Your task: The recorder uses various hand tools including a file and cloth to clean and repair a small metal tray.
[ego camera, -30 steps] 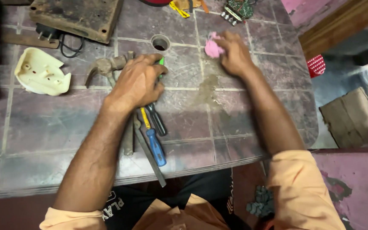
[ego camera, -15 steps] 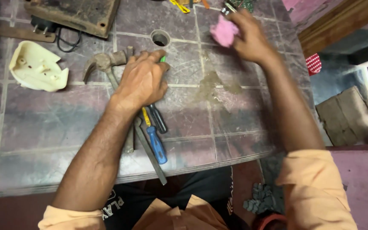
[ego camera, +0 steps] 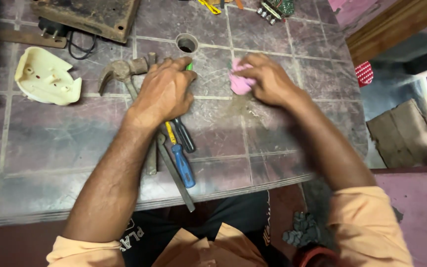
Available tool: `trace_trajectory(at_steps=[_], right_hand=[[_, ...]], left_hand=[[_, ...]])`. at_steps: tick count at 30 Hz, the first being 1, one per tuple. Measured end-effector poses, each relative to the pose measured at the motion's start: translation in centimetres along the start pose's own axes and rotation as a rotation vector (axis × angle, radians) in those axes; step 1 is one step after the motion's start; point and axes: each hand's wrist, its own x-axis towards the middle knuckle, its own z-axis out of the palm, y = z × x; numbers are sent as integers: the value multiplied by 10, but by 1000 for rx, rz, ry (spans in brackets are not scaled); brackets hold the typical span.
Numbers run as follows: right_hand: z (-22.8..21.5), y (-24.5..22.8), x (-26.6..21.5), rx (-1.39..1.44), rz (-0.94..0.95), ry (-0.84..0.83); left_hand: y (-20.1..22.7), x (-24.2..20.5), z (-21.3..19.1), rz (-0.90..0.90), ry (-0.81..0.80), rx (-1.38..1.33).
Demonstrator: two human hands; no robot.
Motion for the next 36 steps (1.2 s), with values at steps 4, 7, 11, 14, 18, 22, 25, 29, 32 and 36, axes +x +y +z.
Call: trace_trajectory(at_steps=[4,7,11,14,18,22,25,29,32,36], right_hand=[[-25,8,-15,61,-4,-100],[-40,10,-1,180,139,-216],[-17,11,40,277,137,38],[17,-20,67,193,42,198],[36,-55,55,-60,111,136],[24,-51,8,-3,-186,183],[8,-35,-23,143,-317,144],[-26,-29,-30,266,-180,-78],[-31,-26,-24,323,1,-202],[-17,-75,7,373,-232,74]], left_hand=[[0,1,-2,-35,-61,-3],[-10,0,10,-11,-71,13],[-16,-2,15,-32,46,-10],[-9,-1,5,-26,112,56],[-8,0,4,-52,58,82],[-12,-1,9,-47,31,77],[-15,-2,14,-43,44,167],[-10,-2,7,-52,56,95],[-10,-1,6,-48,49,110],[-11,0,7,-39,59,82]])
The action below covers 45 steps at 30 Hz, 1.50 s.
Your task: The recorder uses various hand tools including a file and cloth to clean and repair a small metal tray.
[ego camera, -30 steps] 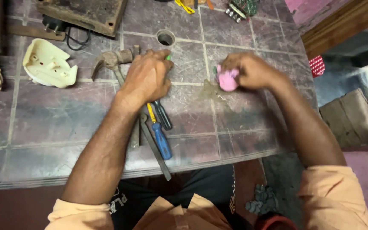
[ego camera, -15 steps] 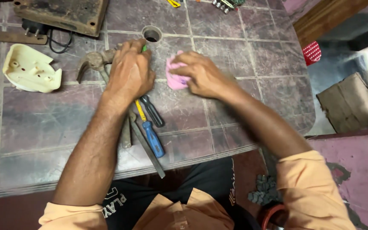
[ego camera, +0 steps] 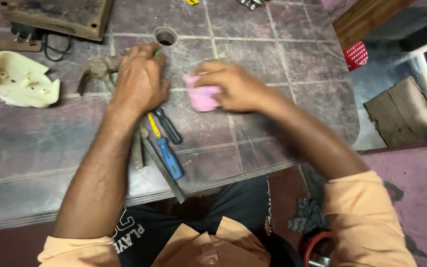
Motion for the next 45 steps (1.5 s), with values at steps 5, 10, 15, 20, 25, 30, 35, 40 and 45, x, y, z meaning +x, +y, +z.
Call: trace_trajectory(at_steps=[5,10,15,20,25,30,35,40,45], right_hand=[[46,-14,2,-218,-94,83],[27,-17,-42,-116,-155,8],[-16,-15,-78,-85,-53,-132],[-47,50,-114,170,62,182],[-108,127,-164,-358,458,364],[-98,210,-231,-592,690,370],[-52,167,-202,-638,763,487],[-35,98,-171,-444,741,268],[-88,90,-146,170,1007,434]], left_hand=[[2,-1,-2,36,-17,14],[2,-2,-6,66,1,39],[3,-1,-4,35,-46,47],[6,0,-6,21,-83,33],[7,-1,-7,45,-84,54],[15,4,-12,-26,-124,45],[10,1,-8,-12,-124,59],[18,5,-12,-17,-141,72],[20,7,-16,-40,-149,38]])
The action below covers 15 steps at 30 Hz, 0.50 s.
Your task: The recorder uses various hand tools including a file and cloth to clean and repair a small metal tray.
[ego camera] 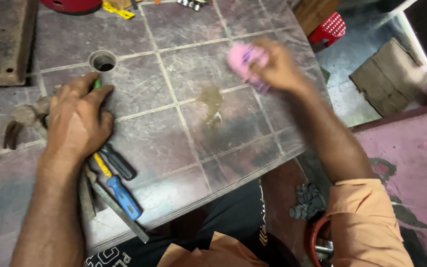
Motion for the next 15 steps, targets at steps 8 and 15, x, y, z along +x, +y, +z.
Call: trace_trajectory(at_steps=[8,15], right_hand=[[-26,132,129,-475,-182,515],[21,123,179,-286,-184,438]], left_hand=[[2,3,-1,23,11,49],[8,8,2,28,3,69]])
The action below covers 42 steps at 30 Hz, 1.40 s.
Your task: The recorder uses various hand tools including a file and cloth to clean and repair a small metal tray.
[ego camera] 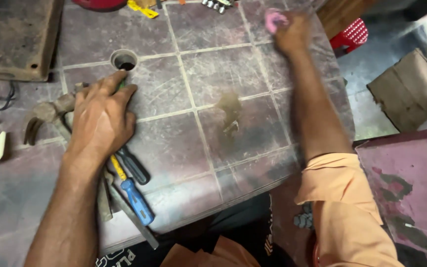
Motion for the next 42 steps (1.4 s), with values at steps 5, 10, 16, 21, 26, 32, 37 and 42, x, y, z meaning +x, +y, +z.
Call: trace_trajectory(at_steps=[5,10,16,21,26,32,37,42], right_hand=[[31,-93,-28,9,-210,-45],[39,-154,-62,18,-369,-96],[1,-191,-119,42,-396,-396],[-47,-199,-160,124,-550,-564],[-97,-89,-139,377,-357,-289],[-199,48,-162,-110,29,-12],[-198,56,-220,-81,63,49],[-158,-42,-239,-205,45,138]], left_hand=[[-1,3,0,9,-38,-18],[-5,2,1,21,-79,-7],[9,1,-9,45,-45,-51],[-5,-3,0,101,-48,0],[-7,-7,1,33,-49,-119],[-11,-10,3,107,-15,-28],[-7,-9,4,75,-26,22],[-20,-14,12,119,-1,-16]])
